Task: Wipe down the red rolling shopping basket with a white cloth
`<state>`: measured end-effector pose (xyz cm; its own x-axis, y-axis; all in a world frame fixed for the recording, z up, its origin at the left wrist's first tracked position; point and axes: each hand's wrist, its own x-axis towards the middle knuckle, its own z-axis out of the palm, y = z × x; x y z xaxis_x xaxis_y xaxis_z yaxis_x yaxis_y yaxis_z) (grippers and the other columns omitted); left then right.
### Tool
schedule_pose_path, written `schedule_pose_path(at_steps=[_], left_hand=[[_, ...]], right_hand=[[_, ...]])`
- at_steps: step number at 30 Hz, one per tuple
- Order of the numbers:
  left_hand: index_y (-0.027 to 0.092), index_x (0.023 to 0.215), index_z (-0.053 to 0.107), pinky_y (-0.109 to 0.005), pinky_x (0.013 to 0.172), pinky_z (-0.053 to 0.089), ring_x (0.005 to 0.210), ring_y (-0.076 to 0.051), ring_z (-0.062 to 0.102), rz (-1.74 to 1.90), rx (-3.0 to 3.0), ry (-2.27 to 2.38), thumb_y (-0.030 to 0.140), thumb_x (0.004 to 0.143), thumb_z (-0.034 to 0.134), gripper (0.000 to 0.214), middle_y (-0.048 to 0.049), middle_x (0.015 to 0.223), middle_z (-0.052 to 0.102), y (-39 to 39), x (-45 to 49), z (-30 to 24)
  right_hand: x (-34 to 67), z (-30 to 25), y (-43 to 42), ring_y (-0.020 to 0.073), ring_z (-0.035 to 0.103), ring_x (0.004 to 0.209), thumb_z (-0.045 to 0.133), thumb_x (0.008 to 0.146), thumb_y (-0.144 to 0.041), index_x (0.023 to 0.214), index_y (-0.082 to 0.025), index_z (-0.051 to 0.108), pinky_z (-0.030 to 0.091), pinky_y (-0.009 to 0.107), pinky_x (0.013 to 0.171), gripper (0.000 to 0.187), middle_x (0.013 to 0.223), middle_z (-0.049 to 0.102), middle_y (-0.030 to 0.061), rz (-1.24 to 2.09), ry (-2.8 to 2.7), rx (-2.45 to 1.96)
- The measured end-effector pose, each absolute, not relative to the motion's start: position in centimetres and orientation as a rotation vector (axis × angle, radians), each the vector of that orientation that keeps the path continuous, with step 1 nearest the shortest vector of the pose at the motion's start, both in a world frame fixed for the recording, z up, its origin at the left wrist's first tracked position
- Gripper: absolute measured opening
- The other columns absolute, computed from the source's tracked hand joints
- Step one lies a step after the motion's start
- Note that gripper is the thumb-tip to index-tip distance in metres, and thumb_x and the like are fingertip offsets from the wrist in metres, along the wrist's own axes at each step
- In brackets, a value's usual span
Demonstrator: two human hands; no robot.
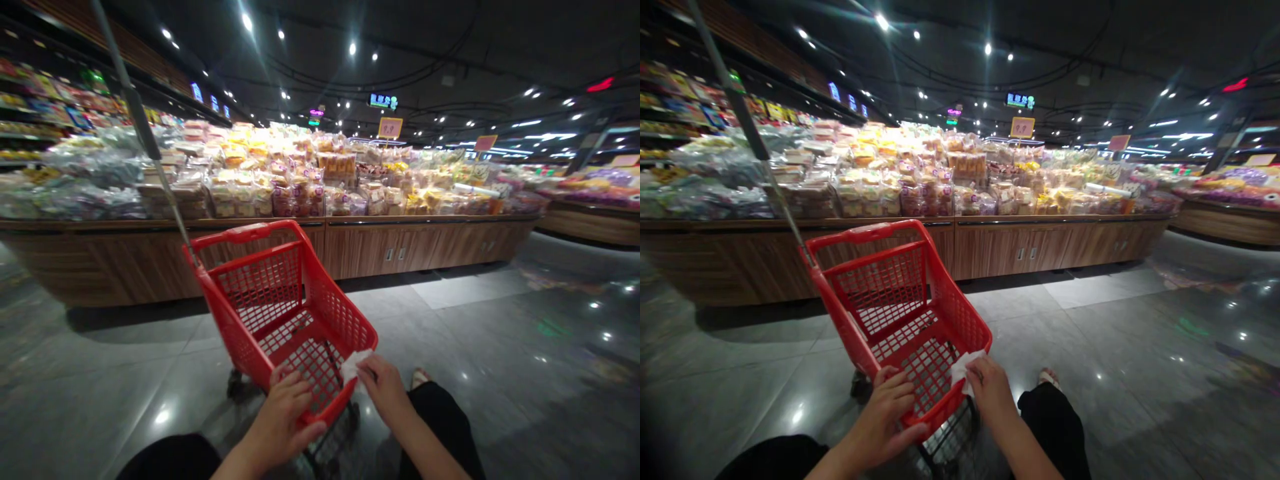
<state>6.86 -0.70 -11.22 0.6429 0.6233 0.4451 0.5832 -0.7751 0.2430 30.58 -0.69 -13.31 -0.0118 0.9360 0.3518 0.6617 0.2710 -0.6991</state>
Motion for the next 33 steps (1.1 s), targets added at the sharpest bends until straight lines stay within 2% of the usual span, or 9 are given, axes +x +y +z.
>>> schedule_pose_path(at_steps=[5, 9, 12, 15, 18, 21, 23, 25, 33], left_hand=[[0.018, 0.061, 0.049, -0.042, 0.097, 0.021, 0.079, -0.016, 0.048, 0.685, 2.746, 1.040, 0.043, 0.078, 0.054, 0.031, 0.0014, 0.068, 0.055, 0.0, 6.0, -10.5], [0.019, 0.064, 0.054, -0.045, 0.102, 0.019, 0.083, -0.017, 0.051, 0.597, 2.738, 1.100, 0.047, 0.079, 0.052, 0.031, 0.0005, 0.073, 0.059, 0.1, 5.6, -9.4], [0.022, 0.086, 0.062, -0.050, 0.107, 0.012, 0.097, -0.021, 0.052, 0.602, 2.688, 1.305, 0.048, 0.081, 0.049, 0.030, -0.0022, 0.094, 0.064, -0.3, 6.9, -8.6], [0.021, 0.113, 0.055, -0.051, 0.108, 0.013, 0.109, -0.022, 0.052, 0.574, 2.620, 1.482, 0.044, 0.086, 0.044, 0.037, -0.0059, 0.113, 0.062, -0.7, 10.0, -8.8], [0.018, 0.111, 0.055, -0.045, 0.100, 0.033, 0.102, -0.022, 0.058, 0.419, 2.559, 1.566, 0.039, 0.090, 0.036, 0.036, -0.0091, 0.106, 0.065, -0.6, 13.4, -9.9], [0.016, 0.098, 0.058, -0.039, 0.073, 0.049, 0.080, -0.025, 0.066, 0.210, 2.480, 1.695, 0.041, 0.090, 0.034, 0.036, -0.0109, 0.086, 0.069, -0.2, 15.0, -11.1], [0.016, 0.095, 0.058, -0.037, 0.065, 0.050, 0.074, -0.025, 0.067, 0.177, 2.459, 1.737, 0.038, 0.091, 0.032, 0.034, -0.0109, 0.081, 0.070, 0.0, 15.1, -11.6], [0.017, 0.095, 0.058, -0.036, 0.064, 0.050, 0.075, -0.025, 0.067, 0.176, 2.463, 1.741, 0.033, 0.092, 0.031, 0.032, -0.0110, 0.081, 0.070, 0.2, 14.7, -11.8], [0.017, 0.095, 0.059, -0.033, 0.064, 0.051, 0.075, -0.024, 0.068, 0.127, 2.487, 1.738, 0.031, 0.092, 0.027, 0.035, -0.0109, 0.080, 0.070, 0.0, 14.2, -11.5]], right_hand=[[33.4, -13.1, 2.5, 0.0204, 0.059, 0.082, 0.046, 0.080, -0.015, 0.082, -0.019, 0.066, 0.045, 0.031, 0.077, 0.021, 0.083, 0.063, 0.0065, 0.229, -1.645, -1.566], [34.0, -13.6, 3.2, 0.0203, 0.059, 0.082, 0.043, 0.080, -0.014, 0.087, -0.018, 0.066, 0.046, 0.031, 0.077, 0.024, 0.085, 0.062, 0.0067, 0.181, -1.610, -1.513], [33.2, -14.1, 2.6, 0.0202, 0.059, 0.081, 0.043, 0.080, -0.014, 0.086, -0.018, 0.065, 0.046, 0.031, 0.076, 0.023, 0.084, 0.061, 0.0066, 0.187, -1.597, -1.486], [32.1, -14.3, 1.7, 0.0196, 0.059, 0.079, 0.044, 0.081, -0.015, 0.083, -0.017, 0.064, 0.046, 0.029, 0.073, 0.021, 0.081, 0.062, 0.0059, 0.252, -1.617, -1.434], [31.9, -14.0, 0.9, 0.0177, 0.060, 0.073, 0.046, 0.081, -0.018, 0.078, -0.019, 0.063, 0.046, 0.026, 0.067, 0.017, 0.076, 0.063, 0.0030, 0.393, -1.690, -1.358], [33.3, -13.3, 0.4, 0.0180, 0.060, 0.073, 0.046, 0.083, -0.023, 0.084, -0.019, 0.062, 0.046, 0.027, 0.066, 0.016, 0.079, 0.064, 0.0034, 0.324, -1.546, -1.400], [34.5, -12.9, 0.3, 0.0191, 0.058, 0.078, 0.045, 0.085, -0.027, 0.091, -0.019, 0.060, 0.045, 0.029, 0.071, 0.018, 0.085, 0.062, 0.0052, 0.157, -1.367, -1.451], [34.9, -13.0, 0.4, 0.0196, 0.057, 0.081, 0.046, 0.085, -0.028, 0.091, -0.019, 0.058, 0.044, 0.030, 0.073, 0.017, 0.087, 0.060, 0.0056, 0.066, -1.307, -1.458], [30.2, -15.2, 1.2, 0.0164, 0.055, 0.069, 0.052, 0.080, -0.025, 0.076, -0.019, 0.058, 0.042, 0.025, 0.064, 0.009, 0.073, 0.059, 0.0009, 0.389, -1.549, -1.386]])
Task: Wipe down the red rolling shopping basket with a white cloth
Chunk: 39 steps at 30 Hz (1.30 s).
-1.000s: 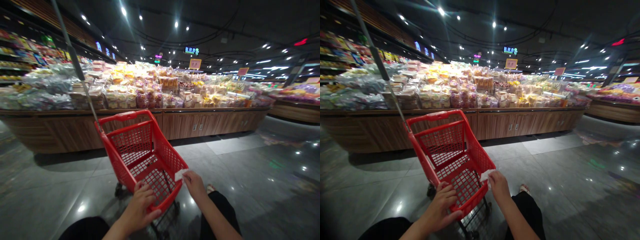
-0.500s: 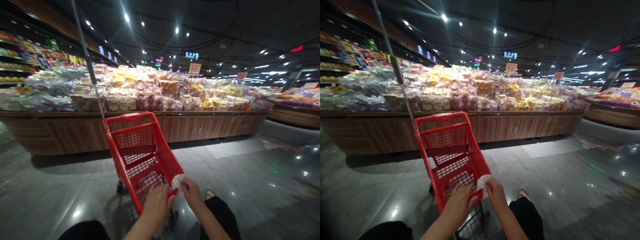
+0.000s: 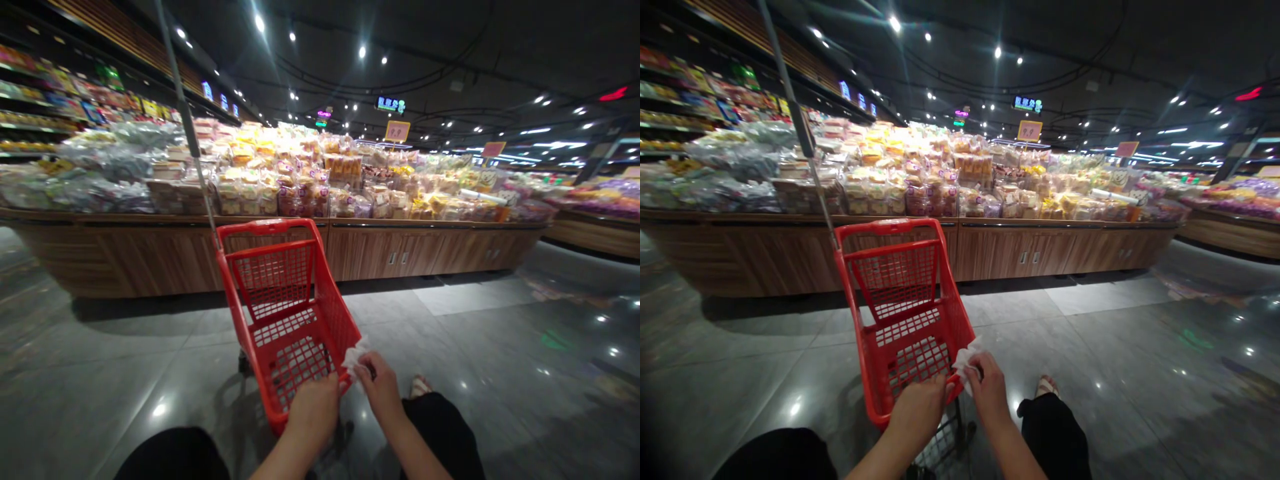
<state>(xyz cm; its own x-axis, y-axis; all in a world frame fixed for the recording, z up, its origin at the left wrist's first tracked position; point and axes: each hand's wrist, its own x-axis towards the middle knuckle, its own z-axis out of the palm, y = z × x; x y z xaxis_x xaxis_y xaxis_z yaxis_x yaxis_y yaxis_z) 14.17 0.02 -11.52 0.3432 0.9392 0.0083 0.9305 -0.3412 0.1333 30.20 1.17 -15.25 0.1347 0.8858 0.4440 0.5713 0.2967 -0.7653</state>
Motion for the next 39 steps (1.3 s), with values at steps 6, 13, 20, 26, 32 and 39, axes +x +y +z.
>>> schedule_pose_path(at_steps=[6, 13, 20, 26, 32, 39], left_hand=[[0.016, 0.093, 0.060, -0.035, 0.065, 0.051, 0.075, -0.024, 0.068, 0.091, 2.492, 1.734, 0.030, 0.091, 0.028, 0.035, -0.0116, 0.076, 0.070, -0.2, 13.9, -11.1], [0.017, 0.095, 0.060, -0.036, 0.065, 0.051, 0.074, -0.025, 0.068, 0.090, 2.500, 1.710, 0.032, 0.092, 0.026, 0.037, -0.0117, 0.077, 0.070, -0.4, 13.6, -10.8], [0.017, 0.092, 0.060, -0.036, 0.065, 0.051, 0.074, -0.026, 0.068, 0.089, 2.519, 1.682, 0.029, 0.091, 0.029, 0.033, -0.0110, 0.076, 0.071, -1.0, 13.2, -10.9], [0.017, 0.094, 0.060, -0.040, 0.063, 0.052, 0.073, -0.028, 0.068, 0.099, 2.533, 1.676, 0.029, 0.092, 0.027, 0.035, -0.0118, 0.076, 0.071, -1.1, 12.7, -10.7], [0.016, 0.092, 0.060, -0.038, 0.065, 0.052, 0.075, -0.026, 0.068, 0.086, 2.540, 1.647, 0.029, 0.092, 0.026, 0.037, -0.0111, 0.077, 0.071, -1.3, 12.4, -10.7], [0.016, 0.095, 0.060, -0.036, 0.066, 0.051, 0.075, -0.025, 0.068, 0.053, 2.537, 1.641, 0.030, 0.092, 0.025, 0.037, -0.0123, 0.078, 0.070, -1.5, 12.0, -10.4]], right_hand=[[31.0, -12.9, 4.0, 0.0180, 0.056, 0.067, 0.052, 0.077, -0.027, 0.070, -0.018, 0.058, 0.042, 0.027, 0.064, 0.012, 0.068, 0.059, 0.0012, 0.421, -1.515, -1.451], [30.7, -14.1, 1.9, 0.0179, 0.059, 0.067, 0.052, 0.076, -0.026, 0.076, -0.019, 0.059, 0.044, 0.026, 0.064, 0.010, 0.071, 0.064, 0.0013, 0.487, -1.464, -1.448], [30.6, -12.6, 4.9, 0.0176, 0.055, 0.065, 0.051, 0.075, -0.025, 0.067, -0.019, 0.057, 0.041, 0.026, 0.062, 0.012, 0.068, 0.060, 0.0021, 0.232, -1.547, -1.491], [31.0, -12.2, 4.4, 0.0163, 0.055, 0.065, 0.050, 0.075, -0.024, 0.066, -0.019, 0.058, 0.040, 0.024, 0.061, 0.013, 0.066, 0.060, 0.0006, 0.264, -1.632, -1.478], [31.0, -12.9, 2.4, 0.0177, 0.059, 0.066, 0.049, 0.076, -0.022, 0.071, -0.020, 0.059, 0.042, 0.026, 0.063, 0.011, 0.068, 0.063, 0.0006, 0.319, -1.617, -1.506], [29.6, -11.6, 5.4, 0.0201, 0.060, 0.076, 0.049, 0.074, -0.016, 0.079, -0.019, 0.064, 0.045, 0.029, 0.070, 0.016, 0.079, 0.065, 0.0050, 0.234, -1.647, -1.493]])
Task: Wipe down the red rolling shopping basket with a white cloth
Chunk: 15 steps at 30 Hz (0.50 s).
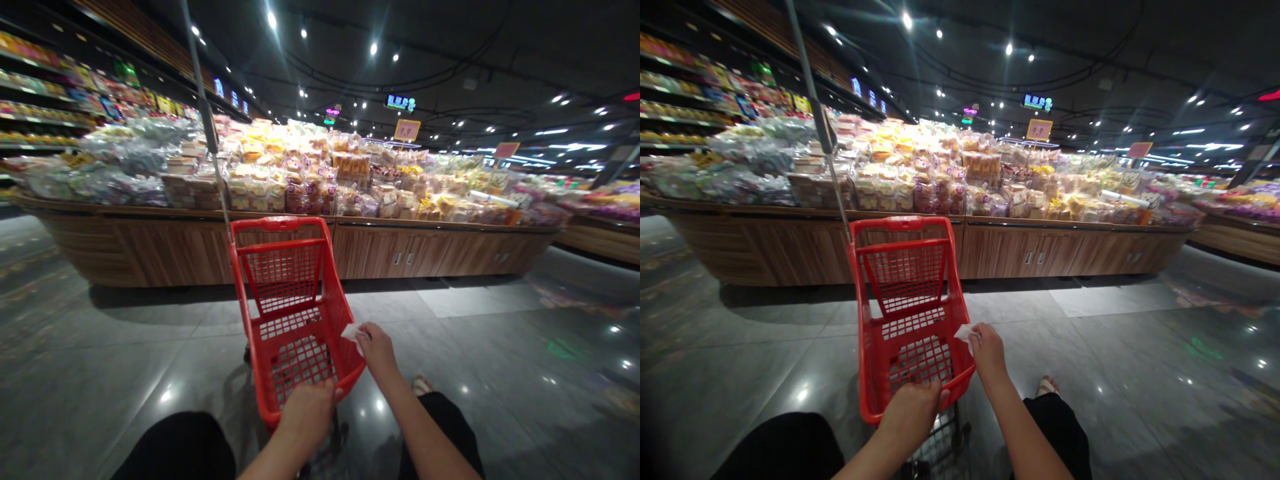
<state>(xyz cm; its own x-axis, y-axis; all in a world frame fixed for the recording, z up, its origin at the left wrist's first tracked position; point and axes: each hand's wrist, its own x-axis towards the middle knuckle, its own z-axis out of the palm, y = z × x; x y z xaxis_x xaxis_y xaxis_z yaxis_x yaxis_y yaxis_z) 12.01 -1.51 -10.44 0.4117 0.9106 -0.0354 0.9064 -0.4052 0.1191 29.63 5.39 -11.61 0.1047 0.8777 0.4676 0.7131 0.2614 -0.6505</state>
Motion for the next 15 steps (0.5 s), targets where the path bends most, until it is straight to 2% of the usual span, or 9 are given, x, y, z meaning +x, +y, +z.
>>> schedule_pose_path(at_steps=[8, 15], left_hand=[[0.016, 0.093, 0.060, -0.034, 0.067, 0.050, 0.075, -0.023, 0.067, 0.071, 2.536, 1.629, 0.033, 0.092, 0.024, 0.039, -0.0110, 0.080, 0.070, -1.5, 11.6, -11.1], [0.018, 0.093, 0.060, -0.037, 0.066, 0.050, 0.073, -0.026, 0.067, 0.058, 2.542, 1.639, 0.034, 0.091, 0.025, 0.038, -0.0097, 0.079, 0.070, -1.7, 11.5, -11.5]], right_hand=[[30.8, -14.0, 0.9, 0.0191, 0.059, 0.076, 0.051, 0.075, -0.015, 0.077, -0.022, 0.064, 0.045, 0.029, 0.070, 0.015, 0.077, 0.063, 0.0026, 0.331, -1.753, -1.467], [29.9, -12.3, 4.6, 0.0195, 0.058, 0.078, 0.050, 0.077, -0.014, 0.077, -0.022, 0.062, 0.044, 0.030, 0.072, 0.015, 0.080, 0.061, 0.0038, 0.205, -1.761, -1.440]])
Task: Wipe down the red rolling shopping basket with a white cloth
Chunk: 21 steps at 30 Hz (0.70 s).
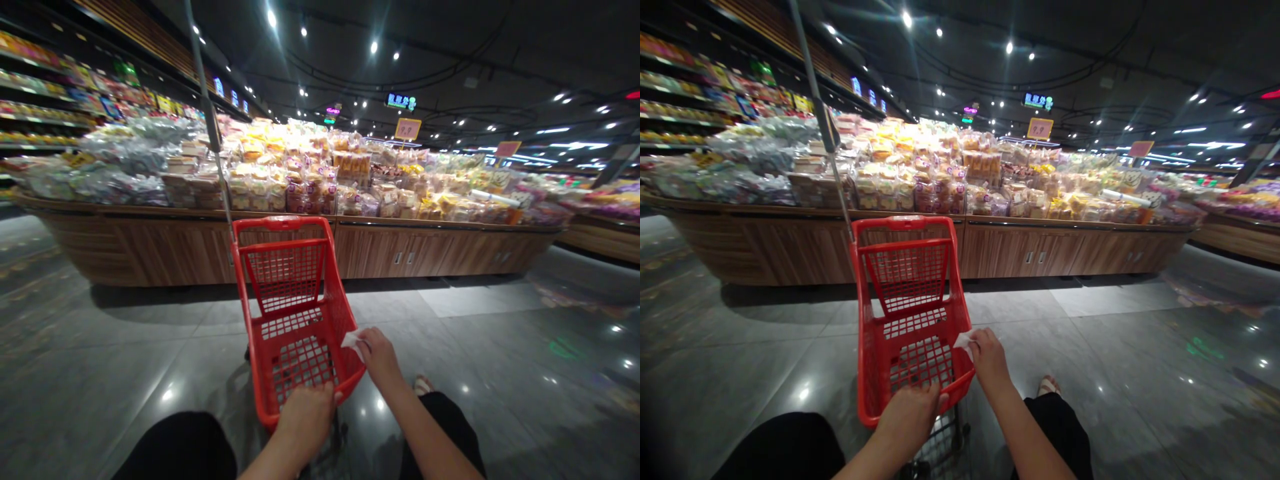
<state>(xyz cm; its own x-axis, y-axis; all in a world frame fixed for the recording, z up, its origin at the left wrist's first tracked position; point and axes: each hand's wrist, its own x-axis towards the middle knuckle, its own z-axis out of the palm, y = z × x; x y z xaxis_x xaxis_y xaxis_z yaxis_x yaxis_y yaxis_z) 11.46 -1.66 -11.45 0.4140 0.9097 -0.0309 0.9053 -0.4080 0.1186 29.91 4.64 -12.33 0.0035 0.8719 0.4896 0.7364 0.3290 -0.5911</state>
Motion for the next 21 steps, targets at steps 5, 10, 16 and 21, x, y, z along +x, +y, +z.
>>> schedule_pose_path(at_steps=[5, 10, 16, 21], left_hand=[[0.017, 0.093, 0.059, -0.036, 0.068, 0.050, 0.076, -0.025, 0.067, 0.042, 2.534, 1.640, 0.033, 0.091, 0.027, 0.036, -0.0107, 0.082, 0.070, -1.4, 11.3, -11.3], [0.017, 0.094, 0.059, -0.036, 0.069, 0.050, 0.077, -0.024, 0.067, 0.027, 2.545, 1.629, 0.033, 0.092, 0.025, 0.038, -0.0106, 0.081, 0.070, -1.6, 10.8, -11.1], [0.018, 0.093, 0.059, -0.035, 0.068, 0.050, 0.075, -0.023, 0.067, 0.026, 2.559, 1.619, 0.033, 0.091, 0.026, 0.036, -0.0094, 0.081, 0.070, -1.6, 10.4, -10.9], [0.018, 0.091, 0.058, -0.038, 0.068, 0.050, 0.075, -0.024, 0.067, 0.038, 2.584, 1.594, 0.032, 0.092, 0.026, 0.036, -0.0090, 0.081, 0.070, -1.2, 10.1, -11.0]], right_hand=[[29.0, -11.5, 8.0, 0.0179, 0.058, 0.074, 0.050, 0.078, -0.016, 0.075, -0.020, 0.063, 0.044, 0.028, 0.070, 0.014, 0.076, 0.063, 0.0030, 0.224, -1.674, -1.371], [29.2, -11.6, 9.7, 0.0182, 0.057, 0.080, 0.044, 0.082, -0.019, 0.087, -0.017, 0.062, 0.044, 0.030, 0.074, 0.019, 0.083, 0.061, 0.0051, 0.182, -1.584, -1.338], [30.0, -11.1, 8.7, 0.0172, 0.055, 0.089, 0.044, 0.079, -0.012, 0.088, -0.019, 0.062, 0.043, 0.029, 0.081, 0.021, 0.092, 0.058, 0.0049, 0.206, -1.651, -1.227], [30.6, -11.4, 5.4, 0.0147, 0.056, 0.077, 0.049, 0.075, -0.008, 0.076, -0.019, 0.062, 0.043, 0.025, 0.070, 0.017, 0.081, 0.057, 0.0012, 0.419, -1.827, -1.215]])
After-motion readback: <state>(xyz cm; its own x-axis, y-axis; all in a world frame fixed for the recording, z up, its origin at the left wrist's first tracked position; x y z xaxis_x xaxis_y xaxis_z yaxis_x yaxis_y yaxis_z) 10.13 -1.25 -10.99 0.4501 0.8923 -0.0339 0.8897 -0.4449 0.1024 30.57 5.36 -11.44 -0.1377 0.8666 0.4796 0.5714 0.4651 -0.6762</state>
